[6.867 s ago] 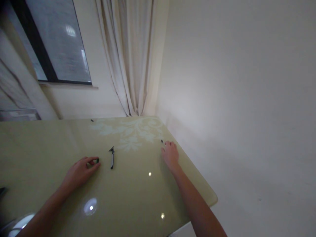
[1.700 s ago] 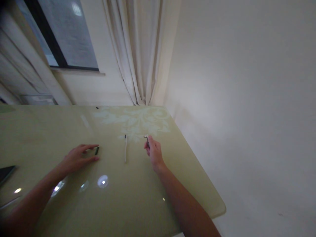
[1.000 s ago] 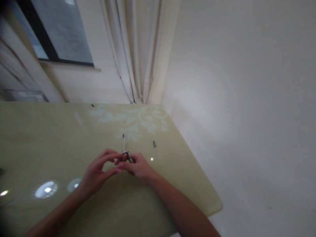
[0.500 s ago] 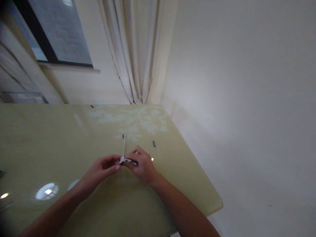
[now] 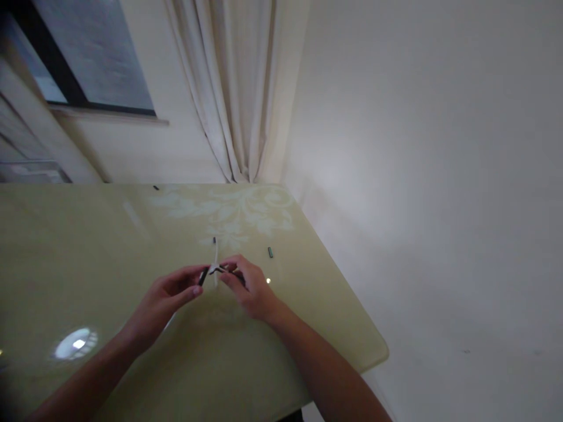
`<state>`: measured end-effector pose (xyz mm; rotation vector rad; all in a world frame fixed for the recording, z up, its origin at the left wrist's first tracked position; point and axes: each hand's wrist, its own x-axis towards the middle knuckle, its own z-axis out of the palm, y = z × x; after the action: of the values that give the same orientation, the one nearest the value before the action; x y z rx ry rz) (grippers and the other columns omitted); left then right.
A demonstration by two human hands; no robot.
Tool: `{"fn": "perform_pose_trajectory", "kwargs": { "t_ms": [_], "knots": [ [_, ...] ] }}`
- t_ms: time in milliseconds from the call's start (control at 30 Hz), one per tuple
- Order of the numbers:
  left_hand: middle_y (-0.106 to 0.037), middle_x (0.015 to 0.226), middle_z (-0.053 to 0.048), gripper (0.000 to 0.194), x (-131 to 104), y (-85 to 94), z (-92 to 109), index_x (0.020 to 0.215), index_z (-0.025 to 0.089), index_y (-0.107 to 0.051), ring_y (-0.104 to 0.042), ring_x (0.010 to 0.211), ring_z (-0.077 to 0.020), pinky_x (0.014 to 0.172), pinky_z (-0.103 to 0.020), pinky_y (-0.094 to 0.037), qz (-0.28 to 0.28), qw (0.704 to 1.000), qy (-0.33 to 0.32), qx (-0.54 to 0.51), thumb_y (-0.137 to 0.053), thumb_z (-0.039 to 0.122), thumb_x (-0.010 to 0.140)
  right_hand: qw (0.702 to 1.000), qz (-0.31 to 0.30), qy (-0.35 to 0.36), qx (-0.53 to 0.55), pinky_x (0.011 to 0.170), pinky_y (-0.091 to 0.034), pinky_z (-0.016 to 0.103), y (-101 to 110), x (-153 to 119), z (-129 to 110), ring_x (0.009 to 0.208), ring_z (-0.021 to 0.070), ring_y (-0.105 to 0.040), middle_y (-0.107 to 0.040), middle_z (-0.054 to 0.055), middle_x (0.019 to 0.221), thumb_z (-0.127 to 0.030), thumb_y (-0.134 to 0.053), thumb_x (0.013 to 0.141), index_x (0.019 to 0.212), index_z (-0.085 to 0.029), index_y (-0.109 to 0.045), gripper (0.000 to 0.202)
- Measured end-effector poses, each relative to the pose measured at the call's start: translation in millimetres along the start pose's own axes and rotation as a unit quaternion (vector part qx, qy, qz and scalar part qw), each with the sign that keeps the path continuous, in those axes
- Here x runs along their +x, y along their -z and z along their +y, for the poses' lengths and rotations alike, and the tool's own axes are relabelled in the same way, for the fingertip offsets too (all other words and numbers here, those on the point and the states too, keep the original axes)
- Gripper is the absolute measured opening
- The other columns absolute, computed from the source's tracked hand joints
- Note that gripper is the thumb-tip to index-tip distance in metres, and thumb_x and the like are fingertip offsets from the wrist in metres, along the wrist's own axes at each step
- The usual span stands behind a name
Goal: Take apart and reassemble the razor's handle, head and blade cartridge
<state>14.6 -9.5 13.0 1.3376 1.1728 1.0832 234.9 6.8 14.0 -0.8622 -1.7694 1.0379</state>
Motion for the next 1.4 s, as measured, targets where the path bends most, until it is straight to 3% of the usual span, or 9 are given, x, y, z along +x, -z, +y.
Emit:
{"fn": "perform_pose_trajectory", "kwargs": {
  "t_ms": [67, 200, 600, 767, 1400],
  "knots": [
    [-0.078, 0.089, -0.004, 0.051, 0.2, 0.4, 0.3, 0.117, 0.022, -0.081, -0.070, 0.083, -0.0221, 0.076, -0.032, -0.057, 0.016, 1.000, -0.005, -0.014, -0.087, 0.044, 0.072, 1.000, -0.001, -0.001, 0.002, 0.068, -0.045, 0.025, 0.2, -1.5, -1.8, 0.075, 0.0141, -0.059, -0.066, 0.004, 0.093, -0.046, -0.060, 0.103, 0.115, -0.019, -0.069, 0.030],
    [-0.079, 0.091, -0.004, 0.049, -0.6, -0.4, 0.1, 0.115, 0.023, -0.082, -0.071, 0.083, -0.0211, 0.079, -0.032, -0.058, 0.022, 0.999, -0.006, -0.040, -0.089, 0.039, 0.069, 1.000, -0.017, 0.002, -0.015, 0.065, -0.043, 0.024, -0.6, -4.4, -2.4, 0.071, 0.0134, -0.057, -0.066, 0.002, 0.089, -0.044, -0.065, 0.101, 0.121, -0.021, -0.067, 0.030],
    [-0.077, 0.085, -0.005, 0.047, -3.6, 0.2, 3.3, 0.111, 0.022, -0.084, -0.068, 0.078, -0.0201, 0.073, -0.030, -0.057, 0.018, 1.000, -0.014, -0.022, -0.090, 0.037, 0.067, 0.996, -0.025, 0.064, -0.065, 0.078, -0.049, 0.028, 0.5, -5.2, -8.6, 0.081, 0.0164, -0.063, -0.072, 0.004, 0.097, -0.036, -0.066, 0.102, 0.117, -0.023, -0.072, 0.021],
    [-0.074, 0.078, -0.003, 0.045, -4.1, 0.3, 5.0, 0.109, 0.021, -0.085, -0.066, 0.072, -0.0182, 0.067, -0.028, -0.056, 0.026, 0.999, -0.027, -0.013, -0.089, 0.037, 0.067, 0.996, -0.014, 0.063, -0.068, 0.079, -0.049, 0.029, -1.1, -6.2, -8.4, 0.084, 0.0177, -0.065, -0.072, 0.005, 0.097, -0.036, -0.065, 0.102, 0.117, -0.023, -0.072, 0.021],
    [-0.069, 0.077, -0.001, 0.043, -3.6, -1.0, 5.2, 0.109, 0.022, -0.084, -0.063, 0.073, -0.0170, 0.068, -0.028, -0.054, 0.015, 0.999, -0.030, -0.030, -0.090, 0.034, 0.067, 0.998, -0.006, 0.041, -0.054, 0.075, -0.047, 0.027, -1.4, -6.9, -7.0, 0.079, 0.0156, -0.061, -0.069, 0.003, 0.094, -0.038, -0.065, 0.102, 0.116, -0.023, -0.071, 0.021]
  ]
}}
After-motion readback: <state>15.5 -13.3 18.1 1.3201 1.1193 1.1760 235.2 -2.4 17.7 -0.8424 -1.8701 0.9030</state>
